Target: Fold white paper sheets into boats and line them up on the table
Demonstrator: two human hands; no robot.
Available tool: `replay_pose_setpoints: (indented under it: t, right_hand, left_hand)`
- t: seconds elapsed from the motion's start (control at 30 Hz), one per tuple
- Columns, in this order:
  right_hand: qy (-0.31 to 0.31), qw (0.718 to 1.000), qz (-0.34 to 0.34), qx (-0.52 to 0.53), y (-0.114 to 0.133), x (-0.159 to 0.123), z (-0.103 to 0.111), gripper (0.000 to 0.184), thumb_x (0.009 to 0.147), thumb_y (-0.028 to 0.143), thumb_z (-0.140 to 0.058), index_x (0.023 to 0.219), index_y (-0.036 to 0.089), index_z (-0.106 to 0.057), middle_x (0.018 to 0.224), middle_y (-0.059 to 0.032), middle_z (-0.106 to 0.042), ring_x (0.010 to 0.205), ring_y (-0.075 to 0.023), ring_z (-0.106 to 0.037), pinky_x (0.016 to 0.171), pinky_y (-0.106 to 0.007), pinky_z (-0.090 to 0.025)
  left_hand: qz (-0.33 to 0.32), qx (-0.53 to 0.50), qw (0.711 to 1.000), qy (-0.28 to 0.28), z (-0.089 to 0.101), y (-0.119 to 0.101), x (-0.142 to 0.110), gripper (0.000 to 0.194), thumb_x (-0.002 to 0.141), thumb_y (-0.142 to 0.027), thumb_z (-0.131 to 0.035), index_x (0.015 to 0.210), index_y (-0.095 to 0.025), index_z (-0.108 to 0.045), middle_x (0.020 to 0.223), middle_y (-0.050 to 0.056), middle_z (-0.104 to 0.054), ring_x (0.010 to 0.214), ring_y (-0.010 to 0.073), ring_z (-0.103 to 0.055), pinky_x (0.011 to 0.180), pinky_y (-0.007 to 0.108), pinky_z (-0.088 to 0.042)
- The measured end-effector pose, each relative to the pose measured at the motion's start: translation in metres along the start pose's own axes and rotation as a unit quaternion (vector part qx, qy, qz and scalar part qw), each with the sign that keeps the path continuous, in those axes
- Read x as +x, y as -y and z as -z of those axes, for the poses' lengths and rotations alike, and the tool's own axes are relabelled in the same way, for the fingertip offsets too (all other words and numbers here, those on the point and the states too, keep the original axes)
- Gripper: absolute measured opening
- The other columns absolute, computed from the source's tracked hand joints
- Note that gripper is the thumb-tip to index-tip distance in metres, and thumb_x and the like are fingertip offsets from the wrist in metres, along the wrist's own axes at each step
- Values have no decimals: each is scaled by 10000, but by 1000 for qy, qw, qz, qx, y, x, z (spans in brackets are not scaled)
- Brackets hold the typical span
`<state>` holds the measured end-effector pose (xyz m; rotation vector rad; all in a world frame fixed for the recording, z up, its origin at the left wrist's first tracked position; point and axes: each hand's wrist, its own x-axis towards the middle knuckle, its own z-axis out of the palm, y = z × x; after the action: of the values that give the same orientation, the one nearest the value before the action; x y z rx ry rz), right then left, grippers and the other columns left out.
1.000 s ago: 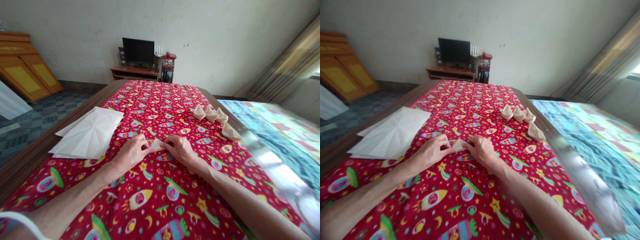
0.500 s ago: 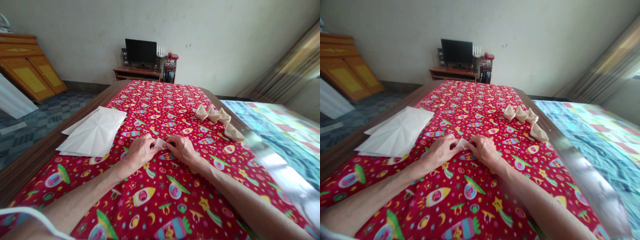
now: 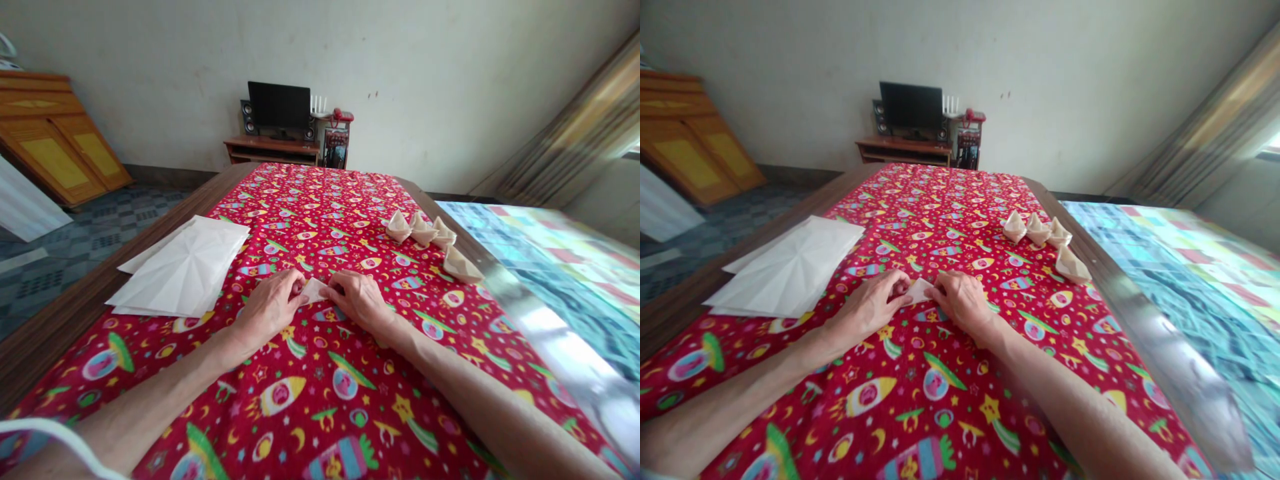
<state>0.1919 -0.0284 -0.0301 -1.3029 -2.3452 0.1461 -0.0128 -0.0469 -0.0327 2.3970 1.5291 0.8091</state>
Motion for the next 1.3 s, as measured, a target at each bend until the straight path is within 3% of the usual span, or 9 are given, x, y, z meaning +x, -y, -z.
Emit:
replay_pose_setpoints:
  t: [0.13,0.23,0.43,0.63,1.0,1.1,1.17,1.23,1.3]
  right_hand:
    - [-5,1000,-2,10,0,0,0,269,894,425,-505,769,202,-590,707,14,-616,628,-99,-529,559,-211,-277]
    - [-16,1000,4,13,-1,0,-1,293,902,428,-488,752,194,-580,709,6,-612,623,-97,-518,565,-211,-291]
    - [-23,1000,2,20,0,-1,-1,238,878,396,-540,758,191,-560,724,6,-610,609,-98,-502,567,-213,-314]
    - [-21,1000,-9,1,2,-1,1,193,876,341,-548,754,192,-561,714,-4,-609,609,-108,-500,563,-223,-303]
    - [4,999,-38,-31,-1,-5,9,161,877,325,-548,791,191,-572,784,-10,-622,686,-121,-530,609,-223,-336]
    - [-28,997,8,-64,-1,-7,8,149,895,292,-519,825,182,-590,817,-37,-617,748,-148,-528,647,-243,-365]
    - [-43,993,82,-78,-1,-8,7,157,918,250,-470,901,180,-609,887,-61,-620,826,-170,-522,688,-259,-384]
    - [-34,983,164,-74,0,-8,7,190,935,243,-437,975,189,-615,966,-71,-620,877,-176,-515,728,-270,-402]
    - [-19,977,205,-58,0,-6,7,197,935,276,-450,1006,197,-615,999,-71,-620,887,-173,-518,755,-275,-419]
  left_hand:
    - [-122,87,989,-2,5,-14,-4,218,889,-150,-476,1073,-218,-571,1012,49,-548,952,194,-521,841,338,-451]
    - [-164,146,975,22,9,-23,-9,274,908,-139,-428,1137,-189,-570,1037,72,-556,985,217,-489,870,370,-444]
    - [-178,193,961,89,11,-27,-19,382,873,-122,-431,1247,-151,-506,1122,92,-551,1057,235,-465,909,382,-409]
    - [-190,241,946,102,16,-27,-19,382,848,-100,-418,1205,-176,-530,1192,87,-539,1075,243,-470,878,398,-374]
    - [-204,269,933,122,31,-27,-20,254,864,-116,-456,1063,-136,-613,1056,75,-609,1000,231,-507,846,393,-374]
    - [-195,250,941,120,34,-26,-19,229,850,-92,-473,998,-145,-640,1015,66,-620,981,222,-517,847,383,-396]
    - [-181,228,950,113,35,-24,-19,242,839,-61,-466,970,-146,-651,990,69,-627,982,217,-523,862,378,-411]
    - [-170,201,959,102,33,-21,-19,266,825,-35,-456,962,-144,-657,984,74,-632,985,213,-531,885,370,-427]
    - [-159,168,969,86,29,-16,-18,290,814,-21,-445,974,-141,-656,1005,77,-632,984,207,-540,905,358,-442]
